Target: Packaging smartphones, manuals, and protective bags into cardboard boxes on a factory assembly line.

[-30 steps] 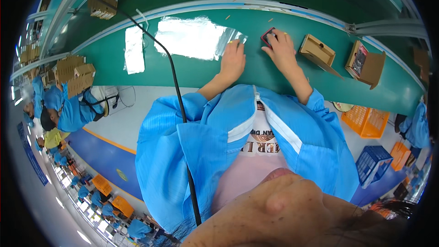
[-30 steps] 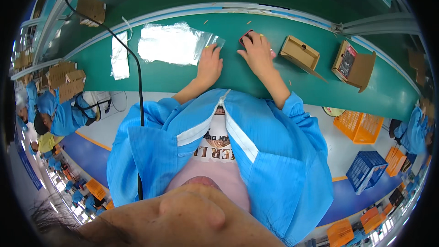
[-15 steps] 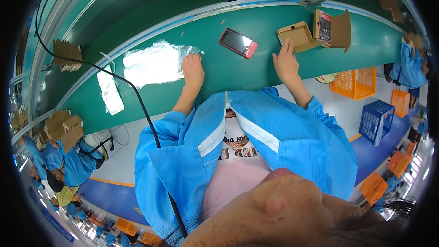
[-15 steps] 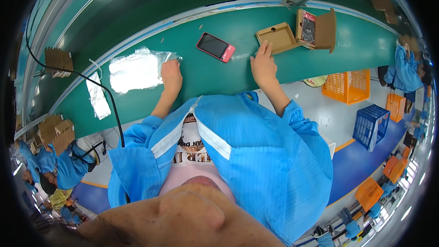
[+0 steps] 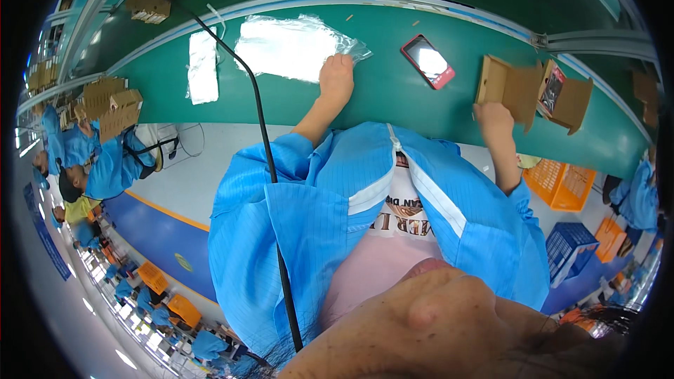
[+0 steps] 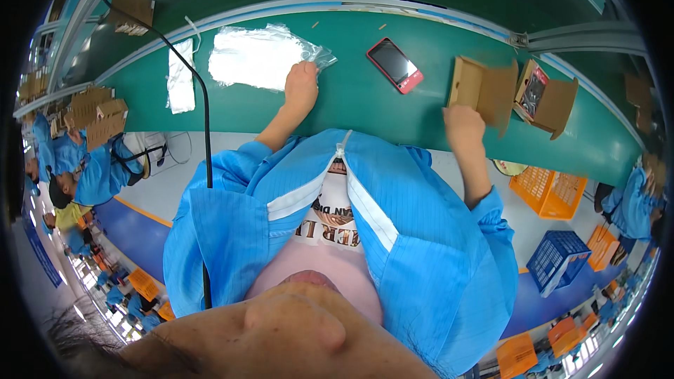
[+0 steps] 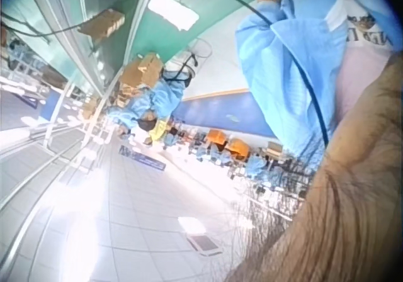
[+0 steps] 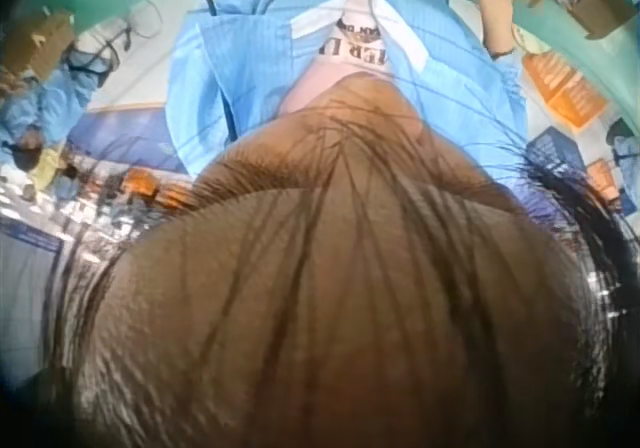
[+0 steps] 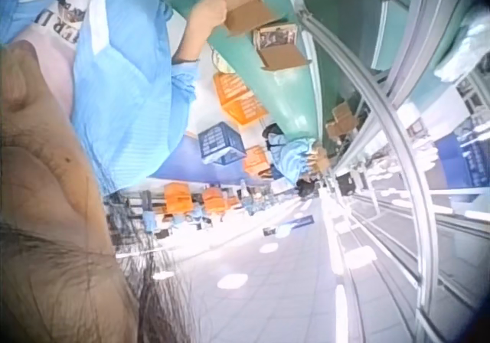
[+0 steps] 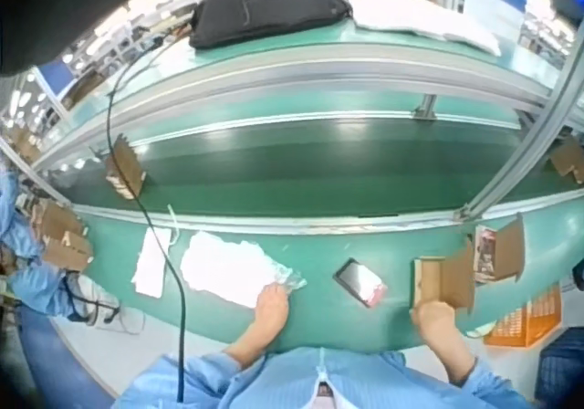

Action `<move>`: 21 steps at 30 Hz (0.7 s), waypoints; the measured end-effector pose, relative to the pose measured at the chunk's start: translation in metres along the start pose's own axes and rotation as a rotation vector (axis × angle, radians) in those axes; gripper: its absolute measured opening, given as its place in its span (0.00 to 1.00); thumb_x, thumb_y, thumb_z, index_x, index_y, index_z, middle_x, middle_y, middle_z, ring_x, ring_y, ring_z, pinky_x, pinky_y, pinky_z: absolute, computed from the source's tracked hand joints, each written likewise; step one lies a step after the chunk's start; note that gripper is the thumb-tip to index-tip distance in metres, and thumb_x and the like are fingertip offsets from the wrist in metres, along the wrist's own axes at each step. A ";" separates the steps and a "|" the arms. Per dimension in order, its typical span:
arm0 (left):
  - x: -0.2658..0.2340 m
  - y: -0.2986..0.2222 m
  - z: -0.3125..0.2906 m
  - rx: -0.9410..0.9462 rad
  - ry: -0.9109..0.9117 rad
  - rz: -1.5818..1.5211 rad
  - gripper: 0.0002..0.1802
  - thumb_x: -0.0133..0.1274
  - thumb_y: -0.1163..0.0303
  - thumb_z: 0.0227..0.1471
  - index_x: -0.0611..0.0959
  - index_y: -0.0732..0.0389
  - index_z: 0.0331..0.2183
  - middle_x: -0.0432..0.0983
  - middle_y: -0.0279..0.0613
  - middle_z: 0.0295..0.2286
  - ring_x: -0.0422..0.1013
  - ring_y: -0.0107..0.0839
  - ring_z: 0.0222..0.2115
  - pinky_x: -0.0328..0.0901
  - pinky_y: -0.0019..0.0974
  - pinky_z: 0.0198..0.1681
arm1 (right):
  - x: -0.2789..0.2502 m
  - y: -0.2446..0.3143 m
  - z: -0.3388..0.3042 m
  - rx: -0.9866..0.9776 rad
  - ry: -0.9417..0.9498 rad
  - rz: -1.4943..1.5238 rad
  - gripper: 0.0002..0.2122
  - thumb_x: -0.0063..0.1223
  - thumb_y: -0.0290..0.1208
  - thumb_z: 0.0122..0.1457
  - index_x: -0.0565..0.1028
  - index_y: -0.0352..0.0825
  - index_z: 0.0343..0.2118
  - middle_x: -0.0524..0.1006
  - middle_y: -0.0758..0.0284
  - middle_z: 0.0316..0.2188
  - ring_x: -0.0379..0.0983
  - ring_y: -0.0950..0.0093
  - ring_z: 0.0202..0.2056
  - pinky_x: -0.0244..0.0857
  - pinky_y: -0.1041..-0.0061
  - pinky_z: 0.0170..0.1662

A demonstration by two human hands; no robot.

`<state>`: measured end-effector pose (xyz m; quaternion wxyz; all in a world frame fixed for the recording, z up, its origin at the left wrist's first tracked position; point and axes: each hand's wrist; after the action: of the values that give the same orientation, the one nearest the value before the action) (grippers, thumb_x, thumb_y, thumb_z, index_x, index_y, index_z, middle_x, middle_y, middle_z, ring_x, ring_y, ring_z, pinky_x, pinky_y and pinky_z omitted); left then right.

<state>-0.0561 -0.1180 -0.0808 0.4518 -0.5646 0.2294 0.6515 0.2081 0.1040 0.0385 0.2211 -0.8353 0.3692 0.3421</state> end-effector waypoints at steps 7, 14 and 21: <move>-0.026 -0.027 0.011 0.073 0.021 -0.085 0.03 0.51 0.76 0.44 0.74 0.62 0.26 0.67 0.47 0.26 0.66 0.45 0.30 0.63 0.44 0.32 | -0.009 0.107 0.039 -0.310 -0.701 0.154 0.36 0.62 0.37 0.46 0.58 0.42 0.59 0.64 0.51 0.49 0.64 0.50 0.47 0.65 0.59 0.44; -0.016 -0.032 0.011 -0.125 0.032 -0.315 0.03 0.50 0.73 0.49 0.75 0.62 0.28 0.69 0.50 0.27 0.68 0.50 0.30 0.63 0.47 0.32 | -0.023 0.092 0.068 -0.422 -0.762 0.585 0.34 0.65 0.46 0.40 0.67 0.38 0.52 0.67 0.53 0.42 0.66 0.56 0.42 0.64 0.64 0.44; -0.014 -0.034 0.014 -0.116 0.059 -0.404 0.06 0.51 0.70 0.49 0.74 0.62 0.29 0.69 0.50 0.27 0.67 0.50 0.30 0.63 0.48 0.33 | 0.005 0.075 0.034 -0.302 -0.505 1.479 0.17 0.54 0.44 0.56 0.73 0.31 0.36 0.75 0.64 0.38 0.74 0.73 0.35 0.69 0.72 0.36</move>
<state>-0.0356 -0.0946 -0.0571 0.5333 -0.6429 0.0867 0.5429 0.1392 0.0753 0.0034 -0.1019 -0.2917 0.7165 0.6255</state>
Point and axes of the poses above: each hand's wrist, its own z-axis towards the middle knuckle, its own x-axis out of the palm, y = z × x
